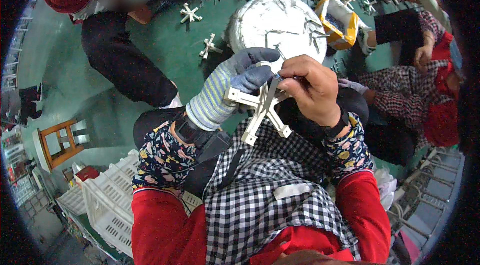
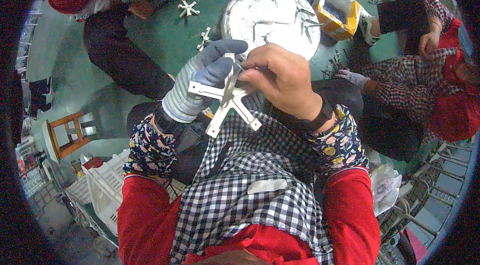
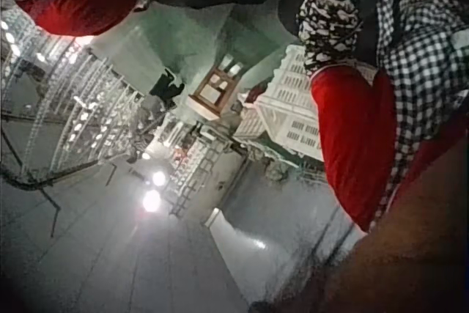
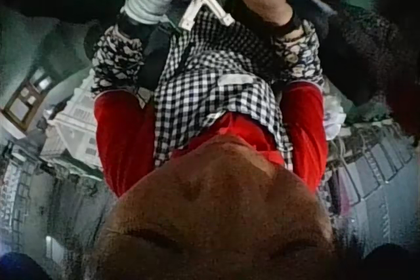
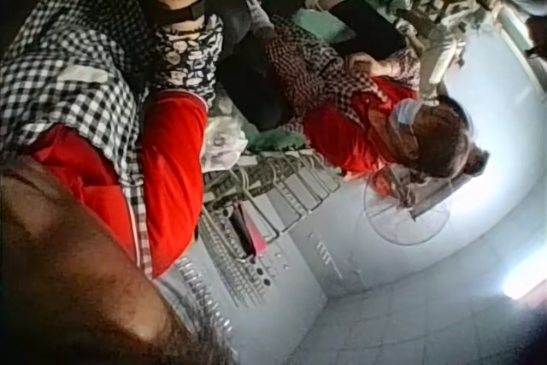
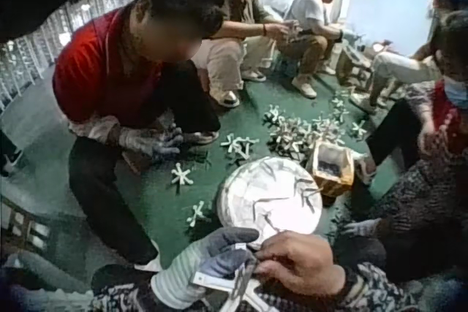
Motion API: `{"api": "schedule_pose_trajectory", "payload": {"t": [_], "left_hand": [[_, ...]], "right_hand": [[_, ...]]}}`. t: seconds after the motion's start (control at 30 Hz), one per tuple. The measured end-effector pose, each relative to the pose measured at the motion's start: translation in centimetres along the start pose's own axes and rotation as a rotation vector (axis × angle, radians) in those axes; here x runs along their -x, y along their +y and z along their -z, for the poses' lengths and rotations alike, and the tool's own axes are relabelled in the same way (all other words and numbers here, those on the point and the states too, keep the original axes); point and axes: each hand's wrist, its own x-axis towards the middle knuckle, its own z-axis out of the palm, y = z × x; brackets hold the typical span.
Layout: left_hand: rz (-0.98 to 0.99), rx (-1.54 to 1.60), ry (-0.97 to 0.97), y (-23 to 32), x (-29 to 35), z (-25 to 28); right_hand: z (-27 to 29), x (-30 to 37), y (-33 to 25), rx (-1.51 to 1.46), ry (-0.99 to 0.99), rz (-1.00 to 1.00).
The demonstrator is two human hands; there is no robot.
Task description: Assembling small components onto star-shaped plastic frames in a manufacturing setting.
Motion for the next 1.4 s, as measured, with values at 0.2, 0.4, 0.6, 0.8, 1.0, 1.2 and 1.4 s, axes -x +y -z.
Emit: {"api": "schedule_pose_trajectory", "payload": {"t": [0.2, 0.4, 0.6, 0.8, 1.0, 1.2, 1.4], "left_hand": [[0.015, -0.278, 0.046, 0.4, 0.3, -0.1], [-0.038, -0.287, 0.018, 0.7, 0.8, -0.4], [-0.013, -0.336, 0.053, 0.1, 0.9, -0.5], [-0.052, -0.343, 0.052, 0.1, 1.3, -0.8], [-0.054, -0.396, 0.106, -0.2, 1.3, -0.1], [-0.056, -0.367, 0.118, -0.5, 0.9, 0.2], [-0.036, -0.669, 0.123, 0.7, 1.5, -0.9]], "right_hand": [[0.4, 0.1, 0.0, -0.063, -0.023, -0.048], [0.5, 0.5, 0.3, -0.669, -0.064, -0.452], [0.1, 0.0, -0.3, -0.635, -0.149, -0.625], [0.0, 0.3, 0.3, -0.628, -0.204, -0.662], [-0.2, 0.3, 0.4, -0.652, -0.233, -0.728], [-0.6, 0.3, 0.8, -0.646, -0.186, -0.712], [-0.4, -0.2, 0.1, -0.575, -0.191, -0.776]]}}
